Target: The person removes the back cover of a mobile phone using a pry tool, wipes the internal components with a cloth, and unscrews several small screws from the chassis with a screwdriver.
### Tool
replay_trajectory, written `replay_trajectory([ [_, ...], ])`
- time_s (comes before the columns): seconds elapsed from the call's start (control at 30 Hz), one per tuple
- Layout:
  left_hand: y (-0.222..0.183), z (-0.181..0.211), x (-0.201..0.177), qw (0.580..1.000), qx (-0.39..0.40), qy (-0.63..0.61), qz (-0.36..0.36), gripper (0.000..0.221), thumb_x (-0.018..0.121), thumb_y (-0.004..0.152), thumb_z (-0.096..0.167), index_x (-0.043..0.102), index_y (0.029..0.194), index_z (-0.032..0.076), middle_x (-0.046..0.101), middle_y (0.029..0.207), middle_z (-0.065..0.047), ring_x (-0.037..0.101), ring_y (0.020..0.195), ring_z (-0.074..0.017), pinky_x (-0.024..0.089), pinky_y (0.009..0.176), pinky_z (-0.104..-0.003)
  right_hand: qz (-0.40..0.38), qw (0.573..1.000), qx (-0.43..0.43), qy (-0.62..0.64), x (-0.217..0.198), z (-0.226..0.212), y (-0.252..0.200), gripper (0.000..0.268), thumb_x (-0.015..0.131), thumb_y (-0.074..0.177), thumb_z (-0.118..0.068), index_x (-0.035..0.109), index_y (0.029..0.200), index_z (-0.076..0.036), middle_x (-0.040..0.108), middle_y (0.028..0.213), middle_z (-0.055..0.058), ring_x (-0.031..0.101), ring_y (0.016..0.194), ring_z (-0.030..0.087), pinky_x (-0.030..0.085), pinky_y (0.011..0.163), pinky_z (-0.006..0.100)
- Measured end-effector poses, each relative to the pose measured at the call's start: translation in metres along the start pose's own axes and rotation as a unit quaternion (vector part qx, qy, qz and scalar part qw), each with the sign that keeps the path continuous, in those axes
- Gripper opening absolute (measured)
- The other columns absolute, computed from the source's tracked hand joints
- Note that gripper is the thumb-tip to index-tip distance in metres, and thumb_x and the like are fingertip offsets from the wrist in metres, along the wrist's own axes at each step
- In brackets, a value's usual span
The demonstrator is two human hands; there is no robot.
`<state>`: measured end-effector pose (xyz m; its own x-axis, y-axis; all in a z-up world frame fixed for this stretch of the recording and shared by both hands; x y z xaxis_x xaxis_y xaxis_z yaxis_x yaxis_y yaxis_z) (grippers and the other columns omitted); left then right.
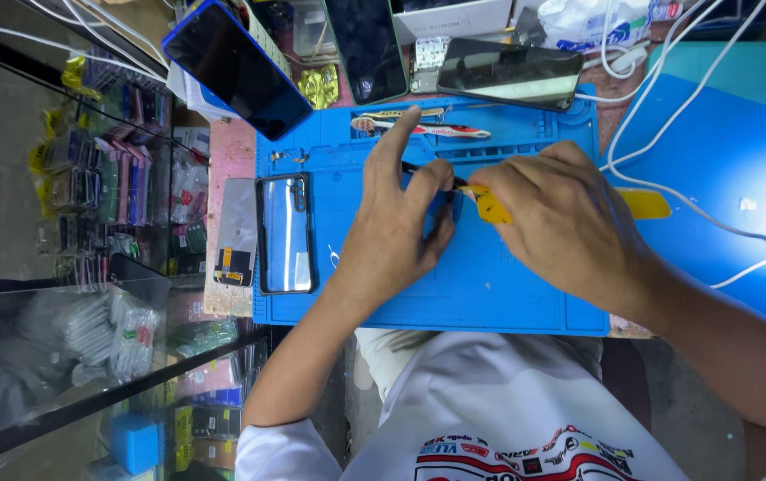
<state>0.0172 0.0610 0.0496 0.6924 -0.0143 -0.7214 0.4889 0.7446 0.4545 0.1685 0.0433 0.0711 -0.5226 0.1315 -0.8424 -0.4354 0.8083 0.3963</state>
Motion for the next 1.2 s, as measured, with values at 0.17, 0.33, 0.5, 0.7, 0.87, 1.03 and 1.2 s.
replay_trajectory([
  [0.17,0.005,-0.001,0.001,1.0,-0.001,-0.001,-0.012,0.049,0.08,0.09,0.003,0.052,0.129,0.012,0.028,0.162,-0.026,0.037,0.15,-0.0494,0.04,0.123,-0.052,0.015,1.0,-0.011,0.018,0.003,0.009,-0.003,0.031,0.082,0.081,-0.01,0.068,0.108,-0.005,0.074,0.099,0.012,0.07,0.089,0.031,0.048,0.085,0.044],
  [0.33,0.007,-0.003,0.001,0.999,-0.01,-0.011,-0.034,0.053,0.08,0.085,0.001,0.053,0.129,0.012,0.028,0.162,-0.025,0.036,0.149,-0.0485,0.043,0.12,-0.052,0.081,0.995,0.003,0.06,0.012,0.015,-0.008,0.017,0.08,0.095,-0.013,0.07,0.107,-0.006,0.074,0.096,0.008,0.069,0.082,0.026,0.047,0.084,0.043],
  [0.5,0.009,-0.004,0.002,0.999,0.0,0.006,-0.045,0.049,0.079,0.088,0.0,0.052,0.127,0.013,0.028,0.164,-0.02,0.034,0.152,-0.046,0.043,0.122,-0.051,0.033,0.998,-0.02,0.047,0.008,0.015,-0.002,0.027,0.082,0.086,-0.01,0.068,0.108,-0.004,0.073,0.1,0.012,0.07,0.094,0.032,0.049,0.089,0.044],
  [0.7,0.011,-0.004,0.003,0.998,-0.003,0.015,-0.055,0.05,0.079,0.088,0.0,0.052,0.128,0.013,0.028,0.164,-0.019,0.033,0.152,-0.0447,0.043,0.123,-0.051,-0.026,0.999,-0.015,0.034,0.005,0.012,0.006,0.047,0.084,0.07,-0.005,0.066,0.114,-0.001,0.072,0.105,0.018,0.069,0.099,0.037,0.05,0.09,0.046],
  [0.87,0.01,-0.006,0.003,0.999,0.002,0.014,-0.052,0.05,0.08,0.088,0.002,0.052,0.128,0.012,0.029,0.164,-0.02,0.036,0.151,-0.0451,0.043,0.122,-0.051,-0.021,0.999,-0.022,0.029,0.006,0.011,0.005,0.047,0.084,0.071,-0.004,0.065,0.114,-0.001,0.072,0.106,0.017,0.069,0.1,0.036,0.05,0.09,0.046],
  [1.03,0.008,-0.005,0.007,0.999,0.027,0.018,0.011,0.049,0.087,0.094,0.016,0.05,0.125,0.009,0.03,0.162,-0.027,0.039,0.148,-0.0487,0.04,0.123,-0.055,0.008,0.996,0.002,0.083,0.015,0.018,-0.001,0.025,0.081,0.089,-0.012,0.068,0.109,-0.004,0.073,0.099,0.013,0.068,0.09,0.032,0.05,0.085,0.044],
  [1.2,-0.009,-0.004,0.001,0.996,0.002,0.038,0.077,0.048,0.084,0.091,0.012,0.05,0.125,0.006,0.028,0.159,-0.036,0.038,0.146,-0.0538,0.04,0.119,-0.056,0.049,0.991,0.063,0.103,0.019,0.038,-0.024,0.017,0.074,0.1,-0.019,0.07,0.112,-0.008,0.074,0.1,0.009,0.068,0.088,0.029,0.05,0.083,0.042],
])
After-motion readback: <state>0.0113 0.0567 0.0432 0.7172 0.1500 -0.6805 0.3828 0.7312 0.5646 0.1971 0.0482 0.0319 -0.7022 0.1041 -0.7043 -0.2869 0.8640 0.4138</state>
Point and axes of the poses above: each hand's wrist, its own y-axis towards the middle knuckle, its own x-axis out of the palm, z = x × y, the point moved 7 cm from there along y, towards the middle knuckle
